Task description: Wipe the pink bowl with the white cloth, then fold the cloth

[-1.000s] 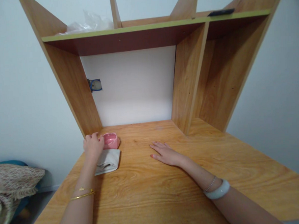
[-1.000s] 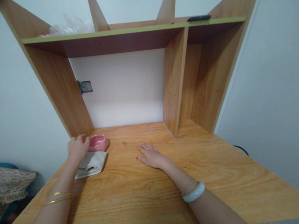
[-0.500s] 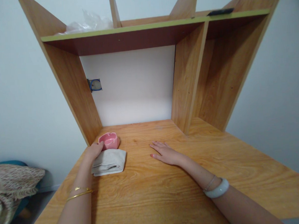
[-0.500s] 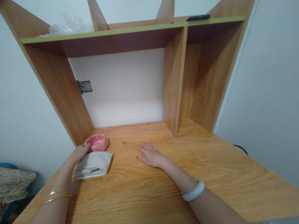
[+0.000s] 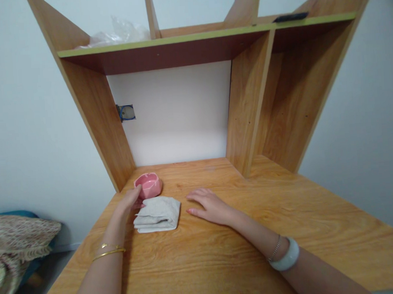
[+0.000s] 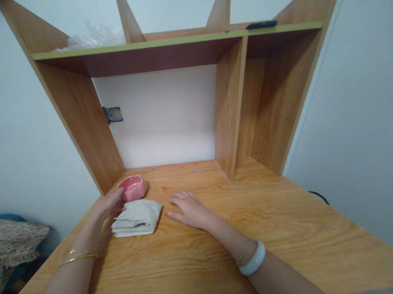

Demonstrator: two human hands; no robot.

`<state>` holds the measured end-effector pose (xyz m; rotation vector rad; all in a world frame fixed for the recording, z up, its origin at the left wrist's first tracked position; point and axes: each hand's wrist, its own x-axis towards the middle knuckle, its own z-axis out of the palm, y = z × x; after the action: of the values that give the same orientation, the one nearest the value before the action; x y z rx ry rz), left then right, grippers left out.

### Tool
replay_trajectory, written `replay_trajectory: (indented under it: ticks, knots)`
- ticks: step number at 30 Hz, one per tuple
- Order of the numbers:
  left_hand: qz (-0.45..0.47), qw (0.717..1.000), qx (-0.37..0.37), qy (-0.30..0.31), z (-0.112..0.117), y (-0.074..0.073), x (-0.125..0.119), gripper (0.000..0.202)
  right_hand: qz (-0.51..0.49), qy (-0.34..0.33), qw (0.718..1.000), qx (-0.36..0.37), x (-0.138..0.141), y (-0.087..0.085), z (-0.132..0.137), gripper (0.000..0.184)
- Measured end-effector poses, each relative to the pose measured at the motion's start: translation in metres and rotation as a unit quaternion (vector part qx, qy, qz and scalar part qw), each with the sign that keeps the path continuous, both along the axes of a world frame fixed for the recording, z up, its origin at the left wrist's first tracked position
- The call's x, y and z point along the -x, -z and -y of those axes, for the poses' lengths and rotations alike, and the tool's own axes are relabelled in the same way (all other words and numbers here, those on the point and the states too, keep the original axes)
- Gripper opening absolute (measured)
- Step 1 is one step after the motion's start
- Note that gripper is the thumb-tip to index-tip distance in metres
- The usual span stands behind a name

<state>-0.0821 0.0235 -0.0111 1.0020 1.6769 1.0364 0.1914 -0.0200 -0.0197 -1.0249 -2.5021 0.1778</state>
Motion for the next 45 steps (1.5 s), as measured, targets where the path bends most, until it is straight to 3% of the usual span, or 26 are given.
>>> replay_trajectory:
  ticks: [5, 11, 17, 21, 23, 28, 30, 35, 38, 40, 42, 45]
  knots:
    - [0.035, 0.998, -0.011, 0.042, 0.001, 0.003, -0.02, 0.03, 0.02, 0.008, 0.999, -0.028, 0.017, -0.002, 0.015, 0.057]
    - [0.072, 0.994, -0.017, 0.08, -0.003, 0.01, -0.05, 0.035, 0.052, 0.081, 0.994, -0.042, 0.02, 0.003, 0.01, 0.022]
    - [0.096, 0.991, -0.01, 0.089, -0.004, 0.011, -0.061, 0.043, 0.086, 0.225, 0.969, -0.054, -0.02, -0.005, -0.017, 0.023]
    - [0.17, 0.979, -0.006, 0.109, 0.0, 0.007, -0.065, 0.043, 0.109, 0.318, 0.94, -0.064, -0.051, -0.009, -0.029, 0.03]
    - [0.21, 0.971, -0.01, 0.113, 0.003, 0.007, -0.068, 0.041, 0.106, 0.303, 0.944, -0.074, -0.058, -0.01, -0.031, 0.034]
    - [0.273, 0.952, -0.034, 0.133, 0.006, 0.01, -0.072, 0.033, 0.091, 0.165, 0.981, -0.045, -0.057, -0.011, -0.029, 0.042]
    - [0.279, 0.95, -0.037, 0.138, 0.006, 0.011, -0.071, 0.032, 0.071, 0.164, 0.983, -0.035, -0.055, -0.011, -0.03, 0.037]
    - [0.287, 0.943, -0.034, 0.167, 0.008, 0.009, -0.07, 0.034, -0.038, 0.234, 0.969, -0.066, -0.064, -0.01, -0.04, 0.035]
    - [0.294, 0.936, -0.025, 0.191, 0.012, 0.005, -0.074, 0.033, -0.149, 0.282, 0.941, -0.116, -0.078, -0.014, -0.044, 0.036]
    - [0.293, 0.934, -0.017, 0.203, 0.014, 0.004, -0.079, 0.032, -0.222, 0.316, 0.907, -0.167, -0.089, -0.02, -0.044, 0.033]
    - [0.286, 0.934, -0.012, 0.216, 0.015, 0.005, -0.084, 0.031, -0.299, 0.35, 0.858, -0.229, -0.101, -0.028, -0.043, 0.03]
    - [0.247, 0.941, -0.016, 0.231, 0.014, 0.009, -0.09, 0.031, -0.404, 0.404, 0.759, -0.314, -0.116, -0.04, -0.04, 0.023]
